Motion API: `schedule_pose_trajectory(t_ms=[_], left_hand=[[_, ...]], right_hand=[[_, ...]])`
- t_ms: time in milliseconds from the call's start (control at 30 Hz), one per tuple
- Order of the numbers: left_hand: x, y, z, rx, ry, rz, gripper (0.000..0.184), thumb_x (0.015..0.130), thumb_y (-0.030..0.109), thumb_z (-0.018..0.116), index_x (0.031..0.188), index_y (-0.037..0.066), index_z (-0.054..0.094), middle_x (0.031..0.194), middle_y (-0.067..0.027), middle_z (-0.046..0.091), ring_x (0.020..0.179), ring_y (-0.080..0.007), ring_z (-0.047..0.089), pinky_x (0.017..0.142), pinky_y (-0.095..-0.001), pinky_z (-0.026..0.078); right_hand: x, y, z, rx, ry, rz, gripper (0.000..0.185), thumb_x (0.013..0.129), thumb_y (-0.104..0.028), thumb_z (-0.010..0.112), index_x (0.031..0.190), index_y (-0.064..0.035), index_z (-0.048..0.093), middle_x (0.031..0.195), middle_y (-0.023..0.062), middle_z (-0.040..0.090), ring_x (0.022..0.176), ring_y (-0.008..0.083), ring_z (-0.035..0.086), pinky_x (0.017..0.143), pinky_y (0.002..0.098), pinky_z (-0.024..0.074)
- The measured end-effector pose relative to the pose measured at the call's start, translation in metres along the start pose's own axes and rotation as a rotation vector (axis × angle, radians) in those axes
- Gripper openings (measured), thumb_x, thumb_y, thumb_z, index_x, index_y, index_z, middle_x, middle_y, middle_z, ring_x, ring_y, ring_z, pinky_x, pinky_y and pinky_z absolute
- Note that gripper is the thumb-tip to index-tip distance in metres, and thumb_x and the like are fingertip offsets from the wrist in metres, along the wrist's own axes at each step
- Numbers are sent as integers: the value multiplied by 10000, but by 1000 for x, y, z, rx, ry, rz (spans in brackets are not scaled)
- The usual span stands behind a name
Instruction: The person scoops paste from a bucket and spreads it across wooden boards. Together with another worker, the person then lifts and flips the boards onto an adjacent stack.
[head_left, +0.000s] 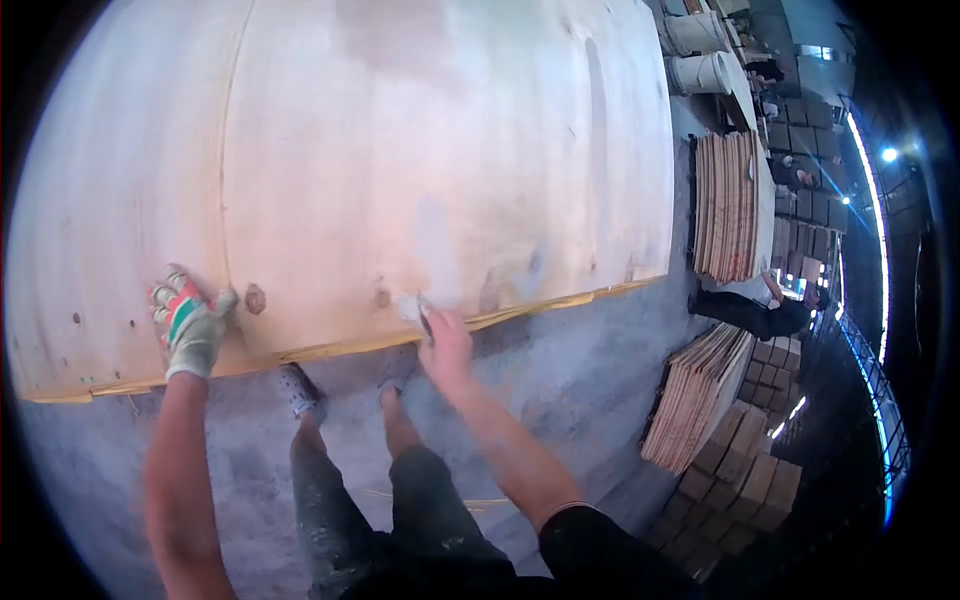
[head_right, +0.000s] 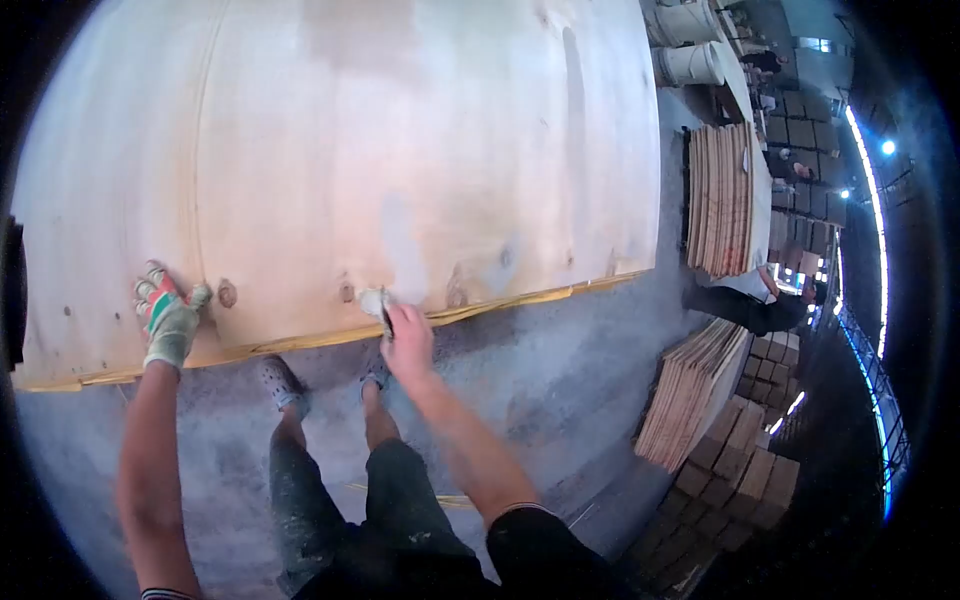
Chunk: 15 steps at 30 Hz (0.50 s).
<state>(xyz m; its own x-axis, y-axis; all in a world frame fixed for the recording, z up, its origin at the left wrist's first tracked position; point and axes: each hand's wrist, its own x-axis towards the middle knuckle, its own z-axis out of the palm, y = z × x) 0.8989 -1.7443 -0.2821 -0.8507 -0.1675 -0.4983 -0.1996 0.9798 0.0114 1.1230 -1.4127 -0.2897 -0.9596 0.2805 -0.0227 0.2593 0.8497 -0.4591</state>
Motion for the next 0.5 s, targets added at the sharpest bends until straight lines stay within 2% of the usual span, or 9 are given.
schedule_pose_trajectory(t_ms=[67, 100, 167, 200, 267, 300, 367, 400, 500], left_hand=[[-5, 5, -15, 55, -10, -11, 1111, 810, 629, 702, 1580, 41, 160, 1598, -329, 182, 1444, -558, 215, 1148, -623, 275], [1, -3, -17, 60, 5, -7, 1111, 810, 629, 702, 1580, 41, 160, 1598, -329, 182, 1444, -558, 215, 1148, -623, 275], [28, -18, -19, 224, 93, 377, 1050, 817, 613, 687, 1564, 30, 236, 1604, -289, 224, 1469, -478, 242, 1172, -565, 275], [50, -27, -29, 225, 126, 349, 1050, 817, 613, 687, 1564, 30, 236, 1604, -289, 224, 1469, -478, 242, 1172, -565, 275], [106, -37, -57, 145, 392, 464, 992, 807, 573, 706, 1537, 26, 314, 1598, -264, 268, 1478, -418, 267, 1186, -523, 273], [135, -42, -76, 145, 419, 452, 992, 807, 573, 706, 1537, 26, 314, 1598, -264, 268, 1478, -418, 267, 1186, -523, 273], [190, -52, -124, -5, 297, 31, 1012, 787, 585, 720, 1528, 22, 324, 1593, -263, 278, 1476, -428, 263, 1194, -523, 256], [212, -57, -159, -16, 79, -13, 1066, 772, 617, 724, 1534, 10, 291, 1599, -277, 244, 1480, -445, 238, 1201, -528, 234], [242, -69, -152, 21, -10, -69, 1128, 751, 614, 750, 1542, -8, 241, 1603, -299, 204, 1483, -460, 213, 1202, -535, 219]], right_hand=[[5, -52, 17, 105, 2, 211, 395, 794, -39, 654, 1190, -43, 667, 1014, 185, 667, 939, 366, 650, 828, 424, 525], [10, -75, 15, 116, 15, 211, 395, 794, -39, 654, 1190, -43, 667, 1014, 185, 667, 939, 366, 650, 828, 424, 525], [39, -111, 12, 529, -182, 478, 239, 853, -51, 644, 1084, 1, 683, 988, 188, 702, 902, 335, 687, 826, 388, 543], [51, -126, 10, 466, -177, 452, 247, 909, -115, 620, 1099, 37, 666, 988, 177, 722, 867, 267, 700, 791, 348, 544], [95, -148, -2, 587, -150, 400, 269, 914, -144, 624, 1103, 43, 665, 950, 162, 723, 845, 224, 692, 772, 339, 539], [117, -161, -12, 685, -128, 395, 294, 920, -174, 627, 1108, 49, 665, 913, 148, 725, 823, 181, 684, 754, 329, 534], [178, -181, -30, 626, -112, 377, 314, 920, -199, 637, 1106, 52, 666, 873, 132, 719, 806, 155, 675, 737, 323, 530], [213, -192, -37, 559, -101, 382, 335, 920, -223, 646, 1105, 55, 667, 834, 115, 714, 790, 129, 665, 720, 317, 526], [326, -217, -33, 507, -100, 423, 310, 915, -225, 653, 1034, 61, 666, 751, 101, 684, 761, 146, 664, 703, 322, 524]])
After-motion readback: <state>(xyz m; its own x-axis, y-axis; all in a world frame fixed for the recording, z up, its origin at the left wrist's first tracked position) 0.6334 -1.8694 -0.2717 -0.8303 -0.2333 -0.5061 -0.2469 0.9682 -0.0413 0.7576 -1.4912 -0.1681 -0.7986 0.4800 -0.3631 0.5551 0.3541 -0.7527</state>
